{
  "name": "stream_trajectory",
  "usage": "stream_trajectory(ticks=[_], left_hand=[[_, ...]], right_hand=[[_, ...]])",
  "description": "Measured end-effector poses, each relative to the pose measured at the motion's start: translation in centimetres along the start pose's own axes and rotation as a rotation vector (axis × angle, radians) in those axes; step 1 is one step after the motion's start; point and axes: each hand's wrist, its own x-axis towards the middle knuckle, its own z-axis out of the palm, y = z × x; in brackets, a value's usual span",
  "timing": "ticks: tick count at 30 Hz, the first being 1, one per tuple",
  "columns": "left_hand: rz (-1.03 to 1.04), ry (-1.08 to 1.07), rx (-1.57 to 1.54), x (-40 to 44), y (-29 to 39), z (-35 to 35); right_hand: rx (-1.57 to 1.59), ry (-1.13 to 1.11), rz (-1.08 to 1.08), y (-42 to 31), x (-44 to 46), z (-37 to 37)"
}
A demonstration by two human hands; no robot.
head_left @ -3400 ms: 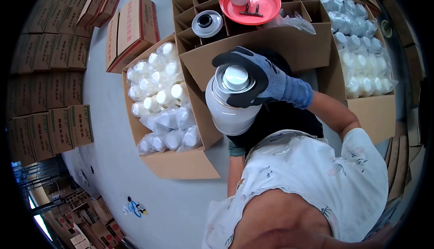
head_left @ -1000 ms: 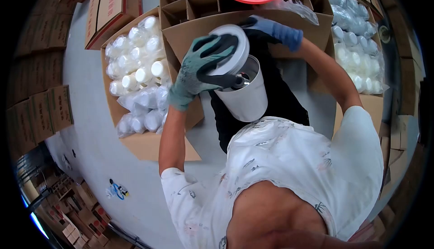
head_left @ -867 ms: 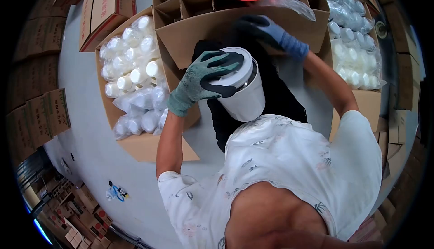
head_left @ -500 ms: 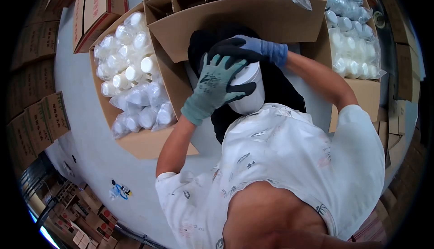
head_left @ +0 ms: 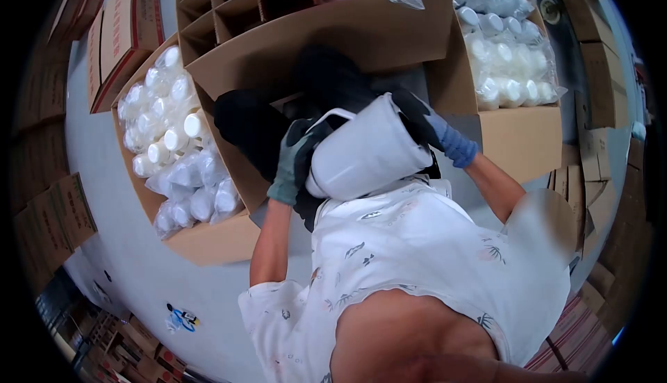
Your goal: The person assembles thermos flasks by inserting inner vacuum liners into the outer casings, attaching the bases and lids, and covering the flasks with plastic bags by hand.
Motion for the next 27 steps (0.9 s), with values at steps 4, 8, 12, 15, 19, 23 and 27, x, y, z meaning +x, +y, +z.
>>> stream_trajectory(ticks=[4,8,12,15,19,23,27], left_hand=[[-0.026,-0.025,-0.092,-1.6,-1.8,-0.4],[-0.045,-0.068,0.274,-0.5,-2.7,-1.4],[0.103,-0.186,0.360,1.6,-2.0,-2.1],[-0.419,-0.283,-0.310,2.1,-3.5,-1.2],[0.046,-0.239,-0.135,0.9,-2.7,-0.9],[0.905,0.075,0.866,-0.1,5.7,2.4],[0.440,0.100,0.407,1.0,5.3,-0.4]], right_hand=[[-0.192,-0.051,-0.324,3.3,0.3,-1.1],[-0.360,-0.171,-0.493,1.0,0.4,0.1],[-0.658,-0.238,-0.799,-1.5,0.7,0.9],[-1.008,-0.637,-1.094,-4.5,-0.3,3.7],[-0.806,-0.464,-0.919,-6.3,2.3,3.1],[-0.222,0.115,-0.402,0.2,4.3,1.3],[-0.336,-0.021,-0.426,-1.5,4.9,-0.8]])
